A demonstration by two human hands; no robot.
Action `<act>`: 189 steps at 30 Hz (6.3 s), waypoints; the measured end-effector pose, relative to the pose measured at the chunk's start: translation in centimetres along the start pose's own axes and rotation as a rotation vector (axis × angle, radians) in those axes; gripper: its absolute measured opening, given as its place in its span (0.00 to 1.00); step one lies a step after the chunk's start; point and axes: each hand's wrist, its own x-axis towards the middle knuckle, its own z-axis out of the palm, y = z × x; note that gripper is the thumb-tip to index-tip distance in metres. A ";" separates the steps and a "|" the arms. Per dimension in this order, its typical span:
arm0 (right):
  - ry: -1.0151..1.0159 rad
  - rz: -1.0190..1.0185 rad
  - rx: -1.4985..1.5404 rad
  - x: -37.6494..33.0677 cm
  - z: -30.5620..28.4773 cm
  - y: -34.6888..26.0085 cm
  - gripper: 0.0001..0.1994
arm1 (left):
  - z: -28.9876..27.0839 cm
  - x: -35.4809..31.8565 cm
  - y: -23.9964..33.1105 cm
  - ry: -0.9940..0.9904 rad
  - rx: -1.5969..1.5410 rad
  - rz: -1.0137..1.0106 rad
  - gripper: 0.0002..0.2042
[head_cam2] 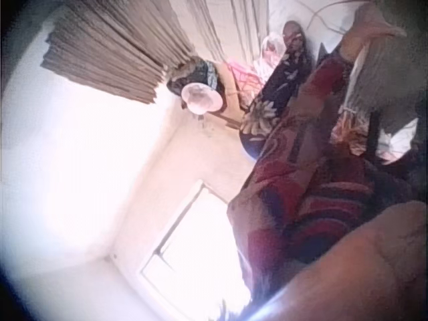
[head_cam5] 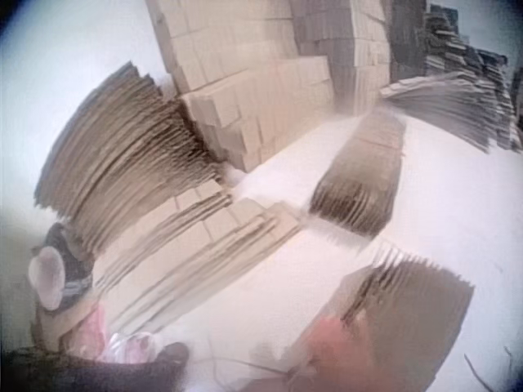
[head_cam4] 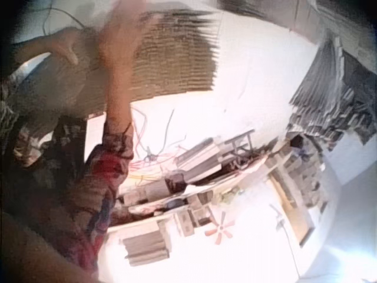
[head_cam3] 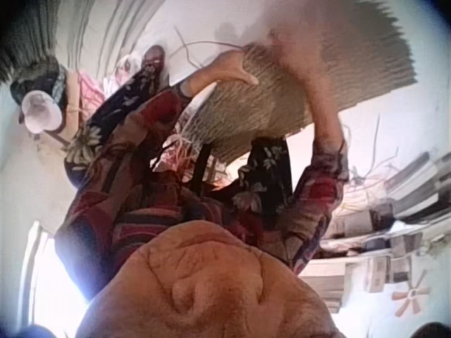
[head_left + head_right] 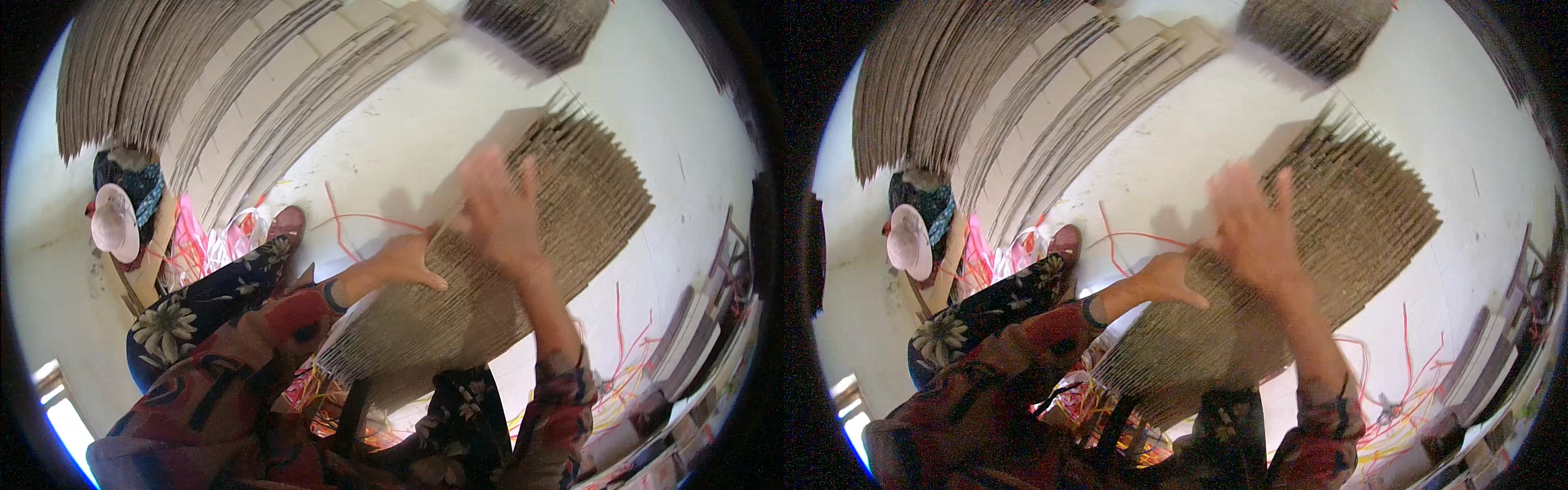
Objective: The person gathers stacks of thin paper sheets, aligns them, and ties them into bundles using red plastic strips. They use scissors to cut the strips after tying each bundle and place the finished bundles aside.
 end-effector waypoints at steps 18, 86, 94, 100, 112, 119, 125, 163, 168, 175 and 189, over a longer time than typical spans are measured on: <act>-0.329 -0.109 0.086 -2.1 2.8 -3.4 0.29 | -30.3 -2.7 -16.5 0.920 0.913 -0.242 0.35; -0.020 -0.153 0.227 -3.0 3.8 -2.8 0.22 | -18.6 -2.5 14.2 0.707 0.610 0.694 0.42; 0.005 -0.152 0.272 -3.5 3.6 -2.3 0.21 | -6.1 2.9 8.0 0.431 0.365 0.064 0.41; -0.163 -0.119 0.286 -3.2 2.6 -2.5 0.22 | -4.0 4.1 6.1 0.357 0.437 0.129 0.40; -0.087 -0.121 0.336 -3.6 3.5 -2.4 0.19 | -3.8 2.6 5.3 0.175 0.252 0.208 0.40; -0.063 -0.127 0.343 -3.7 3.7 -2.4 0.19 | -5.1 2.7 4.0 -0.008 0.127 0.297 0.48; 0.150 -0.123 0.383 -3.9 4.0 -2.5 0.17 | -5.0 3.4 2.1 -0.096 -0.018 0.316 0.50; 0.112 -0.099 0.175 -4.1 3.5 -2.2 0.19 | -2.2 1.5 0.2 0.136 0.014 0.245 0.25; 0.134 -0.184 0.259 -1.6 1.3 -5.0 0.28 | -2.3 0.2 -1.5 0.158 -0.087 0.086 0.16; -0.282 -0.188 0.188 -3.2 3.9 -5.4 0.30 | -4.2 -0.4 -7.9 0.442 -0.606 0.028 0.14; -0.233 -0.171 0.195 -2.8 4.0 -5.6 0.25 | -4.0 4.5 -10.0 0.386 0.948 0.416 0.04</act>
